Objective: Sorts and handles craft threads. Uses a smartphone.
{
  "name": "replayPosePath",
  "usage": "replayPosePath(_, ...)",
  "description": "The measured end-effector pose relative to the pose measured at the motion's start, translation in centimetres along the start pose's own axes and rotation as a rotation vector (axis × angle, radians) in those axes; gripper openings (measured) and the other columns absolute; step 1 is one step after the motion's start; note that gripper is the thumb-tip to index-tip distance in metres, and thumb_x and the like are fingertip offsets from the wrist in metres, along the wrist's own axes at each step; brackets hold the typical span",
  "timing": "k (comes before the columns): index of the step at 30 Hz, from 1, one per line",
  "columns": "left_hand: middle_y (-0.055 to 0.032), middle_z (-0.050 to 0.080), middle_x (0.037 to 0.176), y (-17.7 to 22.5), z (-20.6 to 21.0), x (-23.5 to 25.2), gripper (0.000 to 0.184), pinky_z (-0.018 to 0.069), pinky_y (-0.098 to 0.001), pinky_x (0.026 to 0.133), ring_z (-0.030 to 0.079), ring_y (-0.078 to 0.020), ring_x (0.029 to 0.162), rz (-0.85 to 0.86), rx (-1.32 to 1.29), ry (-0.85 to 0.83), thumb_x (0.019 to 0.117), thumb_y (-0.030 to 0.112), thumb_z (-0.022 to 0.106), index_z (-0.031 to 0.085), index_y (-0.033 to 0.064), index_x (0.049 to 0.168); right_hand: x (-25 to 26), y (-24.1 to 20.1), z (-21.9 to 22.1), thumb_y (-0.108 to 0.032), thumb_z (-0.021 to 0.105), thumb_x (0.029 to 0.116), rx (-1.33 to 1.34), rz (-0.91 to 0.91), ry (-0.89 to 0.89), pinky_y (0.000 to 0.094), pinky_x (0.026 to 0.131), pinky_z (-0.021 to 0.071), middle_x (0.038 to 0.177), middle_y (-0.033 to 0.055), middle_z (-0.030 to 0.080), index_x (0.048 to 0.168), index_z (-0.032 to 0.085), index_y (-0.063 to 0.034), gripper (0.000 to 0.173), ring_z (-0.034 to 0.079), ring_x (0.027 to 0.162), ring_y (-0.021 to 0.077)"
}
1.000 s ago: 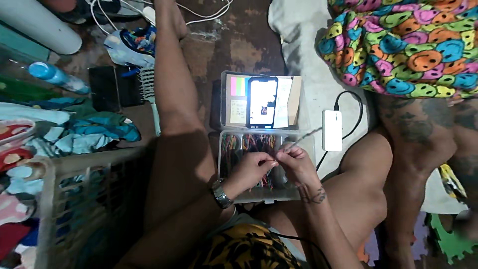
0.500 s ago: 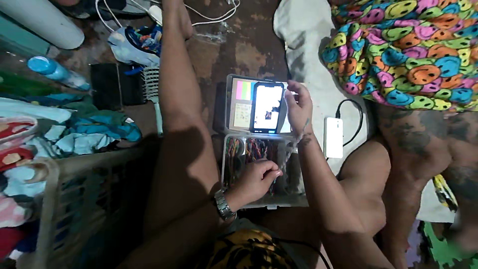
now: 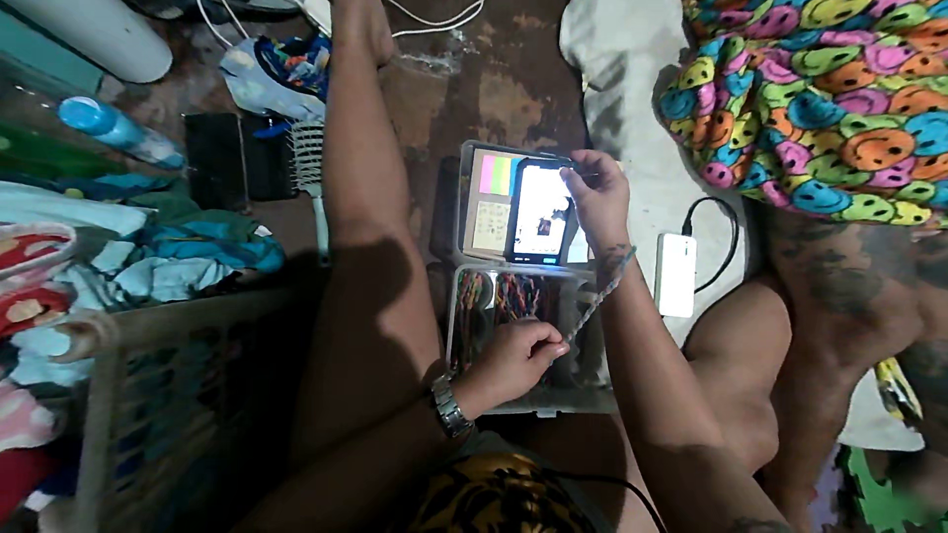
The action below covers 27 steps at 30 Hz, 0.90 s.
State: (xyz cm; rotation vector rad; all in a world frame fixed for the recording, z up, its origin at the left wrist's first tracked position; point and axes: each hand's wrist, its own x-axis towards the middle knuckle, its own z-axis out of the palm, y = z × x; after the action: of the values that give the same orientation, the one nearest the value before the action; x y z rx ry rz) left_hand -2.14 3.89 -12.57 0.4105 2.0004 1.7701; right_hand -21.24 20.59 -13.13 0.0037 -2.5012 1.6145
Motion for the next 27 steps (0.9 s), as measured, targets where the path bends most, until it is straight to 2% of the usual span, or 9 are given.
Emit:
replayPosePath(5, -0.0131, 0.067, 0.099, 0.4, -0.4, 0.1, 0.024, 0.0508, -0.0221, 0.079, 0.062, -0.0093, 0.086, -0.067, -0.024, -0.011, 0.1034, 0.017, 0.059, 0.071, -0.0034, 0.106, -1.0, -1.0, -0.8, -0.017, 0.057, 0.1029, 0.112, 0.051, 0.035, 0.0253, 0.086, 0.0538, 0.116, 0.0076, 0.064, 0.132, 0.058, -0.0007, 0.033, 0.063, 0.095, 0.0073)
replayPosePath(8, -0.0061, 0.065, 0.096, 1.1, -0.9, 0.3, 0.024, 0.0491, -0.0178, 0.066, 0.057, -0.002, 0.072, -0.164, -0.104, -0.044, 0.1056, 0.018, 0.055, 0.069, -0.0003, 0.111, -4.1, -3.2, -2.2, -0.021, 0.044, 0.1085, 0.276, 0.129, 0.065, 0.022, 0.075, 0.0518, 0.105, -0.0031, 0.064, 0.124, 0.059, -0.0066, 0.025, 0.059, 0.081, 0.0028)
replayPosePath(11, 0.0006, 0.064, 0.09, 1.3, -1.3, 0.5, 0.021, 0.0499, -0.0158, 0.067, 0.058, 0.0012, 0.072, -0.2, -0.247, -0.056, 0.1054, 0.017, 0.055, 0.068, 0.0013, 0.109, -8.3, -4.5, -4.5, -0.026, 0.032, 0.11, 0.355, 0.186, -0.17, 0.0215, 0.073, 0.053, 0.102, -0.0069, 0.066, 0.118, 0.063, -0.012, 0.035, 0.06, 0.078, 0.0016)
replayPosePath(14, 0.0049, 0.063, 0.086, 1.4, -1.4, 0.6, 0.015, 0.0517, -0.017, 0.068, 0.059, -0.0001, 0.073, -0.26, -0.443, -0.083, 0.1043, 0.014, 0.056, 0.068, 0.0048, 0.104, -11.5, -3.8, -6.2, -0.035, 0.046, 0.1055, 0.438, 0.217, -0.481, 0.0232, 0.077, 0.0546, 0.109, -0.004, 0.071, 0.123, 0.067, -0.0132, 0.035, 0.064, 0.084, 0.0036)
replayPosePath(16, 0.0056, 0.063, 0.084, 1.4, -1.2, 0.7, 0.013, 0.0525, -0.0181, 0.067, 0.06, -0.0014, 0.071, -0.297, -0.532, -0.098, 0.104, 0.014, 0.056, 0.067, 0.0065, 0.102, -12.8, -3.4, -6.5, -0.025, 0.054, 0.1035, 0.48, 0.199, -0.559, 0.023, 0.082, 0.0549, 0.108, -0.0035, 0.074, 0.117, 0.073, -0.0131, 0.026, 0.066, 0.089, 0.0036)
replayPosePath(19, 0.0063, 0.063, 0.082, 1.3, -0.8, 0.9, 0.01, 0.0525, -0.0181, 0.067, 0.06, -0.0018, 0.07, -0.313, -0.575, -0.076, 0.1032, 0.013, 0.058, 0.066, 0.0077, 0.1, -13.7, -3.1, -6.1, -0.01, 0.066, 0.0949, 0.531, 0.192, -0.415, 0.0203, 0.077, 0.0576, 0.092, -0.0055, 0.077, 0.092, 0.078, -0.0169, 0.015, 0.069, 0.082, 0.0018)
replayPosePath(23, 0.0064, 0.063, 0.085, 1.6, -1.0, 1.0, 0.01, 0.0517, -0.016, 0.066, 0.059, 0.0011, 0.07, -0.251, -0.421, 0.006, 0.1018, 0.013, 0.06, 0.067, 0.0055, 0.102, -13.7, -2.8, -5.0, -0.009, 0.08, 0.0826, 0.67, 0.215, -0.257, 0.0192, 0.068, 0.0559, 0.075, -0.0061, 0.071, 0.078, 0.073, -0.0192, 0.013, 0.065, 0.068, 0.0008)
replayPosePath(25, 0.0051, 0.065, 0.091, 1.6, -1.0, 0.9, 0.012, 0.0514, -0.0151, 0.068, 0.059, 0.0024, 0.073, -0.173, -0.359, 0.029, 0.1023, 0.013, 0.059, 0.067, 0.0042, 0.102, -13.4, -2.6, -4.7, -0.019, 0.079, 0.0859, 0.703, 0.198, -0.266, 0.0189, 0.069, 0.0563, 0.077, -0.0079, 0.071, 0.081, 0.074, -0.0232, 0.008, 0.065, 0.07, 0.0003)
replayPosePath(27, 0.0037, 0.065, 0.094, 1.3, -1.0, 0.8, 0.014, 0.0503, -0.0144, 0.071, 0.058, 0.0034, 0.077, -0.046, -0.302, 0.049, 0.1028, 0.013, 0.057, 0.067, 0.0023, 0.103, -12.5, -2.5, -4.3, -0.04, 0.06, 0.1001, 0.64, 0.181, -0.241, 0.0204, 0.069, 0.055, 0.08, -0.0109, 0.07, 0.087, 0.072, -0.0262, 0.023, 0.064, 0.072, 0.0005)
